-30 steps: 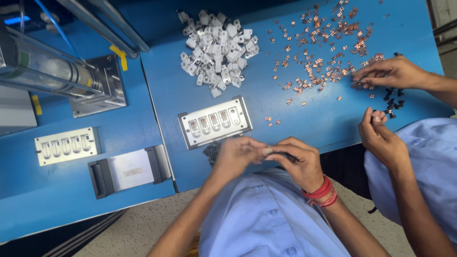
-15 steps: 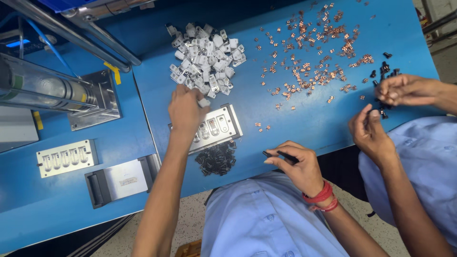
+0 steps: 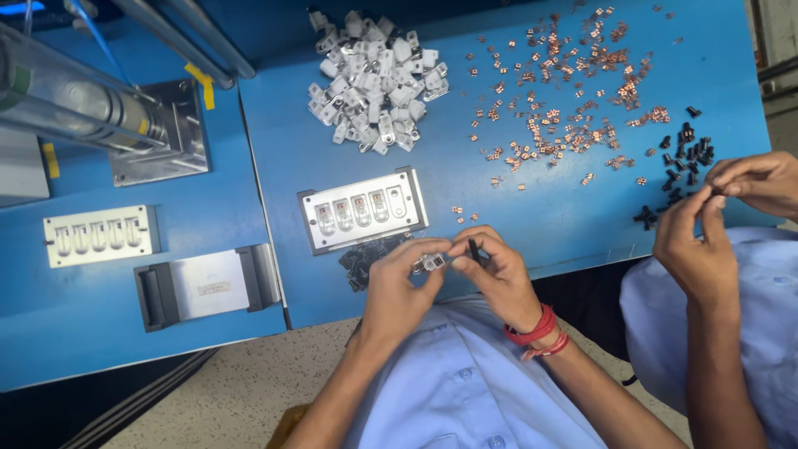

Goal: The person repeatedly picks up small white plastic housings and copper-colored metal terminals, then uses a black-handled tool to press-fit the terminals into the housings. Completed assemblies are placed into a white tray. A second person works alongside on similar parts.

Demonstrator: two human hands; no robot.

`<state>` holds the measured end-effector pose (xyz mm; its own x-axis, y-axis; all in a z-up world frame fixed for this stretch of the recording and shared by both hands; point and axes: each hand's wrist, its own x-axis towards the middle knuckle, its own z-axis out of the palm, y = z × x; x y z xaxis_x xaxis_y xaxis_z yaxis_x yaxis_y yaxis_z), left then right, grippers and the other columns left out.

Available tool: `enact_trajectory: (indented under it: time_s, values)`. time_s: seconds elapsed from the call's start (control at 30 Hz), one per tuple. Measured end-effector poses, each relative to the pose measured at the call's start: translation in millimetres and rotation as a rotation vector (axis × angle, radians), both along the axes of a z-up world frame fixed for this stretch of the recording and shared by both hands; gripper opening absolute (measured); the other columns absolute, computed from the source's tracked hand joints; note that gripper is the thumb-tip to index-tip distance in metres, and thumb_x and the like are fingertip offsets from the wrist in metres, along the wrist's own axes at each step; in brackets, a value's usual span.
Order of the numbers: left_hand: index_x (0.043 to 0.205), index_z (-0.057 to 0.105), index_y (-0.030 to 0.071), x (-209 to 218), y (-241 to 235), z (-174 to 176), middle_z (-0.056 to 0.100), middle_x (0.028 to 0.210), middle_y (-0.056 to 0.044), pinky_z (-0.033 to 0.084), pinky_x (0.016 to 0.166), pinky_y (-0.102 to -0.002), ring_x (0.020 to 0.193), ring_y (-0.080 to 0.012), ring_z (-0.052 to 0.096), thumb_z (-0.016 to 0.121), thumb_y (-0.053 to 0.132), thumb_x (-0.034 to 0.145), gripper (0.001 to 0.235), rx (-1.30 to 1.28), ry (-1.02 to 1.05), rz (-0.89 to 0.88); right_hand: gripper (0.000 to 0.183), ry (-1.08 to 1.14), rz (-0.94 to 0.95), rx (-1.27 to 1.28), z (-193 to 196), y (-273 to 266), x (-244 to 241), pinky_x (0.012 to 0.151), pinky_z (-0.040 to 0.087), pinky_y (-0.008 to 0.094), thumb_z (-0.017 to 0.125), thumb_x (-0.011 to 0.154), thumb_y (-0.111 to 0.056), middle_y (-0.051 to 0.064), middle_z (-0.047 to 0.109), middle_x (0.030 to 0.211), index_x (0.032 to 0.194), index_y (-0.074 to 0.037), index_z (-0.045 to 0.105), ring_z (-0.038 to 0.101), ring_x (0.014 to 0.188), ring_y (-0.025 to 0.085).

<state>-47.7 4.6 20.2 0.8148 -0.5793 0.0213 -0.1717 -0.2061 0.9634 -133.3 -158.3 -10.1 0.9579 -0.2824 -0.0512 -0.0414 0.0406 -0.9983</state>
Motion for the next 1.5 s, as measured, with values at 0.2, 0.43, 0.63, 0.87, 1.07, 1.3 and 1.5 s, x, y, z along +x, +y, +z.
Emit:
enact_trajectory:
  time_s: [0.2, 0.43, 0.63, 0.87, 1.07, 1.3, 1.5]
  values:
    - [0.109, 0.077, 0.007, 0, 8, -12, 0.080, 0.105, -0.011, 0.057, 0.073, -0.034, 0.081, -0.0247, 0.076, 0.077, 0.008, 0.082, 0.027, 0.174, 0.236, 0.064, 0.016, -0.029, 0.023, -0.766, 28, 4, -20, 0.078, 0.061, 0.035, 0.075, 0.085, 0.001, 0.014, 0.077, 0.103, 0.101, 0.001, 0.072, 0.076, 0.095, 0.023]
    - [0.110, 0.075, 0.005, 2, 14, -11, 0.076, 0.113, -0.011, 0.059, 0.079, -0.032, 0.092, -0.0217, 0.077, 0.075, 0.003, 0.080, 0.030, 0.106, 0.200, -0.024, 0.020, -0.212, 0.011, -0.715, 49, 22, -30, 0.086, 0.063, 0.030, 0.078, 0.083, 0.005, 0.014, 0.076, 0.109, 0.102, 0.001, 0.072, 0.077, 0.101, 0.022]
    - [0.120, 0.071, 0.004, 7, 38, -23, 0.073, 0.120, -0.014, 0.056, 0.091, -0.037, 0.106, -0.0283, 0.073, 0.067, 0.000, 0.088, 0.033, 0.076, 0.031, -0.091, 0.020, -0.274, 0.012, -0.716, 33, 28, -24, 0.085, 0.062, 0.029, 0.079, 0.083, 0.000, 0.015, 0.076, 0.106, 0.102, 0.000, 0.072, 0.077, 0.101, 0.024]
    - [0.118, 0.068, 0.006, 63, 7, -60, 0.064, 0.133, -0.017, 0.031, 0.117, -0.055, 0.130, -0.0386, 0.053, 0.074, 0.028, 0.092, 0.035, 0.314, -0.528, 0.161, 0.018, -0.177, -0.149, -0.646, 31, 14, -34, 0.092, 0.063, 0.030, 0.075, 0.090, 0.002, 0.015, 0.075, 0.109, 0.108, 0.002, 0.070, 0.076, 0.104, 0.023]
    - [0.130, 0.066, 0.005, 39, 10, -59, 0.063, 0.138, -0.015, 0.027, 0.118, -0.050, 0.133, -0.0345, 0.050, 0.073, 0.031, 0.094, 0.045, 0.300, -0.405, 0.218, 0.020, -0.099, -0.204, -0.625, 27, -6, -51, 0.092, 0.061, 0.030, 0.074, 0.090, 0.004, 0.015, 0.076, 0.111, 0.110, 0.002, 0.071, 0.076, 0.104, 0.022]
    - [0.136, 0.066, 0.013, 17, 10, -43, 0.040, 0.152, -0.025, 0.019, 0.115, -0.063, 0.142, -0.0442, 0.031, 0.074, 0.034, 0.092, 0.049, 0.494, -0.455, 0.264, 0.019, -0.038, -0.212, -0.598, 16, -16, -63, 0.090, 0.060, 0.029, 0.073, 0.091, 0.002, 0.014, 0.076, 0.110, 0.110, 0.001, 0.071, 0.076, 0.102, 0.021]
    - [0.139, 0.061, 0.006, 33, 5, -49, 0.041, 0.147, -0.031, 0.025, 0.111, -0.059, 0.136, -0.0455, 0.036, 0.072, 0.038, 0.090, 0.059, 0.576, -0.451, 0.246, 0.019, -0.053, -0.162, -0.631, 19, -22, -61, 0.087, 0.060, 0.028, 0.075, 0.089, 0.000, 0.013, 0.077, 0.108, 0.108, 0.001, 0.073, 0.076, 0.099, 0.020]
